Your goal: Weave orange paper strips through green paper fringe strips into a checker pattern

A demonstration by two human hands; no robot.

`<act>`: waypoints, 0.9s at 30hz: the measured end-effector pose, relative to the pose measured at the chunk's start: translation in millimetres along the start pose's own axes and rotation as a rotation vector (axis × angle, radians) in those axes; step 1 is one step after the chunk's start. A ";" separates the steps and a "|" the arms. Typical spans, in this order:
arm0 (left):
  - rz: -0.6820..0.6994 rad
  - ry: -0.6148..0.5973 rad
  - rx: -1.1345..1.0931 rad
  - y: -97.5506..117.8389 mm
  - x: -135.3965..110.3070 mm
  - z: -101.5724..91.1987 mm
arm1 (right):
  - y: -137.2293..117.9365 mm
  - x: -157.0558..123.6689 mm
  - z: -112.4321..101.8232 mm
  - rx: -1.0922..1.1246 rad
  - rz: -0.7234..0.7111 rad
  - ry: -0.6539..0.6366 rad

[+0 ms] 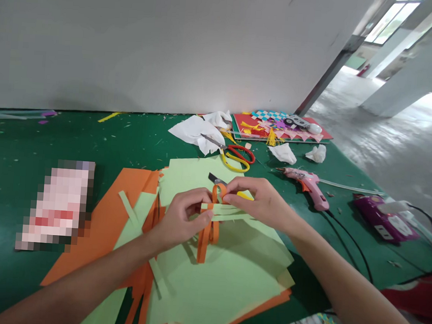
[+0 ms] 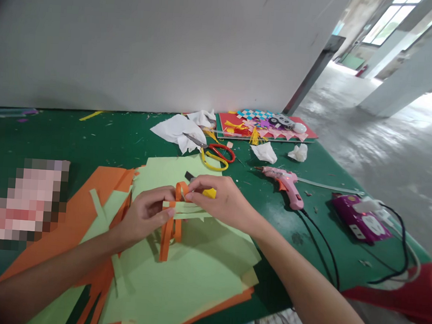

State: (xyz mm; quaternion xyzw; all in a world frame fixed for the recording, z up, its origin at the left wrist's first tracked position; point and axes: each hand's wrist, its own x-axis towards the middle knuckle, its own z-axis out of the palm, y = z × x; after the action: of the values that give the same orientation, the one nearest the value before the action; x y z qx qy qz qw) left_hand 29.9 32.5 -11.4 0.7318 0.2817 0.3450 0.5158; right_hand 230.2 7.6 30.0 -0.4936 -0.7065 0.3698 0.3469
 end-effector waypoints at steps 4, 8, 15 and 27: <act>-0.007 0.004 -0.042 1.6 1.2 -0.4 | -1.0 -0.7 -2.1 0.010 -0.003 -0.028; -0.019 0.006 -0.040 2.7 1.8 -0.5 | -1.8 -0.9 -1.7 0.038 -0.002 -0.036; -0.075 0.030 0.014 3.7 2.0 1.3 | -1.4 -0.8 1.5 0.050 0.014 -0.008; -0.076 0.018 0.006 2.1 1.1 1.5 | -0.2 -0.2 0.2 0.144 0.063 -0.006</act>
State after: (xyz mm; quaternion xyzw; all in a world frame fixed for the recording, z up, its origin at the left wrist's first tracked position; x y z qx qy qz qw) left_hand 31.8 31.9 -9.5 0.7188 0.3152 0.3309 0.5238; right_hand 230.0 7.4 30.0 -0.4883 -0.6631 0.4319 0.3678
